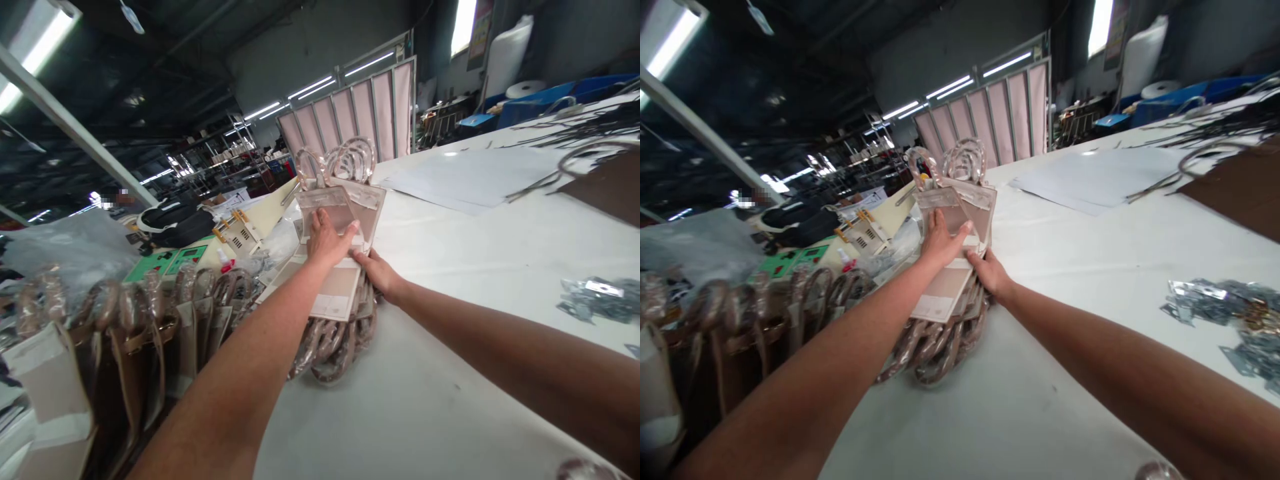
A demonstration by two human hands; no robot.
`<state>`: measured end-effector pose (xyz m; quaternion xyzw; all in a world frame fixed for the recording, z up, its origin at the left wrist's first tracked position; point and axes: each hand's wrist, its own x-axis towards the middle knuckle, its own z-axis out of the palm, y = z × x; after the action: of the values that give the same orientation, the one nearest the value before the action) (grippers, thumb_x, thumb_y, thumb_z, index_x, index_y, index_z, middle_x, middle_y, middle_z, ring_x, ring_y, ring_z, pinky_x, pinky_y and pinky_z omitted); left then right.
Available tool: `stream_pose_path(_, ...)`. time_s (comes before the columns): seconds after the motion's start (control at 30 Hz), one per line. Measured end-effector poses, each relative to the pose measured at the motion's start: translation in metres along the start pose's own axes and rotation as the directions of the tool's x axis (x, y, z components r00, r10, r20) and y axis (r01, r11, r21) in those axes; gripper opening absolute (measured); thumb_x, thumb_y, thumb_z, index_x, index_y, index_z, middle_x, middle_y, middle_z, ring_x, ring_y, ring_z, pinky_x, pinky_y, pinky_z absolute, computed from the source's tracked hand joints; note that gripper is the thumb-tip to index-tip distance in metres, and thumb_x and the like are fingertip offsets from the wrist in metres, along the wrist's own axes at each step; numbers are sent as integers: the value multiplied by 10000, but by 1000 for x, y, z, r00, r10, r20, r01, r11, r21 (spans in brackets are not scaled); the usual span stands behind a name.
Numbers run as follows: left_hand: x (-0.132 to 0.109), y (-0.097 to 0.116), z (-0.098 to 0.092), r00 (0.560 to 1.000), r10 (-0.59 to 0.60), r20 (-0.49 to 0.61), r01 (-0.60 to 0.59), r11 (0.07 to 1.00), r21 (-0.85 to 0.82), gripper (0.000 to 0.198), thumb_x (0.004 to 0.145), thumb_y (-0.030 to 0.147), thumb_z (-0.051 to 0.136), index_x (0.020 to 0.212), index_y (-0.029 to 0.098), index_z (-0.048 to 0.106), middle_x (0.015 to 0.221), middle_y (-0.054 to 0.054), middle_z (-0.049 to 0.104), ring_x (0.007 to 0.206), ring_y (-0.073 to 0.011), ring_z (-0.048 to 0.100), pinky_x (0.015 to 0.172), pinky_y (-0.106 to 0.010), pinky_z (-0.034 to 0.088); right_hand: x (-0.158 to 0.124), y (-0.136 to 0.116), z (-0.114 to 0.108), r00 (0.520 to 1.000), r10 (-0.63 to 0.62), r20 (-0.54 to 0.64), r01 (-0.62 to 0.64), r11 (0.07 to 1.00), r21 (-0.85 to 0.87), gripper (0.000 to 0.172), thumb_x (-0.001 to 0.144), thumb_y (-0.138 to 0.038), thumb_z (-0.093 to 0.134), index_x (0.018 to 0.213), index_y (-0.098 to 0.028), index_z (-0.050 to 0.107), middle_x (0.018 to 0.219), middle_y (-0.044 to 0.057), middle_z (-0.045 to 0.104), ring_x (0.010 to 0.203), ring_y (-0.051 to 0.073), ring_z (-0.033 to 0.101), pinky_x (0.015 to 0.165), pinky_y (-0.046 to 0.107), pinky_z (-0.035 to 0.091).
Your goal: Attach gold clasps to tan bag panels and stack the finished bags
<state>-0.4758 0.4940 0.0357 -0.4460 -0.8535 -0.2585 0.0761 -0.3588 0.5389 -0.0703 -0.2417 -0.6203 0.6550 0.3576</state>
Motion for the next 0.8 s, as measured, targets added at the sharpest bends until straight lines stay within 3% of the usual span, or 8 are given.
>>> stream_pose_path(0.1,6,-12,-1,1000,9,-2,-9,1000,5,1112,927,722,566,1639,-20,143,1721,-282,123,1590,-409,210,1284,-491,243,4,-2,9,1000,-3,13,2,1000,10,680,975,-583,596,1526,-204,477,1464,80,635,1344,282,584,1194,429,420)
stream_pose_path(0.2,6,-21,-2,1000,29,-1,-29,1000,11,1088,944,691,572,1642,-17,130,1723,-276,120,1591,-403,215,1283,-491,251,4,-5,2,996,5,85,-6,1000,15,715,967,-609,618,1546,-217,469,1465,69,637,1349,279,585,1192,427,433)
stream_pose_path(0.37,-2,-21,-20,998,57,13,-57,998,35,925,978,577,580,1632,28,226,1710,-262,202,1573,-387,279,1264,-495,289,0,-23,-34,979,98,178,-80,991,-103,837,848,-692,750,1516,-230,550,1470,86,633,1398,342,542,1235,504,370)
stream_pose_path(0.47,-8,-16,-38,997,72,39,-75,994,75,844,964,501,619,1599,40,309,1672,-279,297,1536,-396,359,1229,-496,339,-10,-45,-62,974,172,147,-137,965,-224,1060,794,-734,784,1612,-165,420,1607,169,467,1493,380,416,1269,530,287)
stream_pose_path(0.53,-14,-12,-52,996,77,55,-81,993,83,819,940,451,659,1572,31,351,1635,-304,356,1494,-416,420,1202,-502,365,-25,-64,-82,970,209,128,-166,944,-284,1153,788,-745,785,1650,-130,330,1636,213,401,1495,394,408,1259,542,295)
stream_pose_path(0.67,-39,0,-89,992,106,61,-109,993,47,751,917,372,689,1499,-26,429,1548,-358,451,1436,-446,483,1173,-546,377,-74,-108,-127,968,229,100,-179,916,-359,1084,831,-724,760,1635,-114,364,1557,222,513,1396,385,534,1212,530,380)
stream_pose_path(0.73,-66,11,-112,991,129,41,-130,991,13,701,905,349,694,1465,-15,480,1525,-351,485,1413,-451,506,1166,-567,387,-110,-128,-148,973,220,68,-181,914,-363,995,869,-716,720,1607,-121,420,1484,213,592,1331,372,594,1146,515,461)
stream_pose_path(0.8,-111,22,-132,985,171,10,-170,985,-39,620,905,332,675,1433,38,538,1501,-299,542,1399,-424,531,1172,-554,404,-153,-146,-169,977,207,51,-178,924,-338,887,896,-716,679,1547,-136,513,1378,203,674,1259,361,646,1057,499,536)
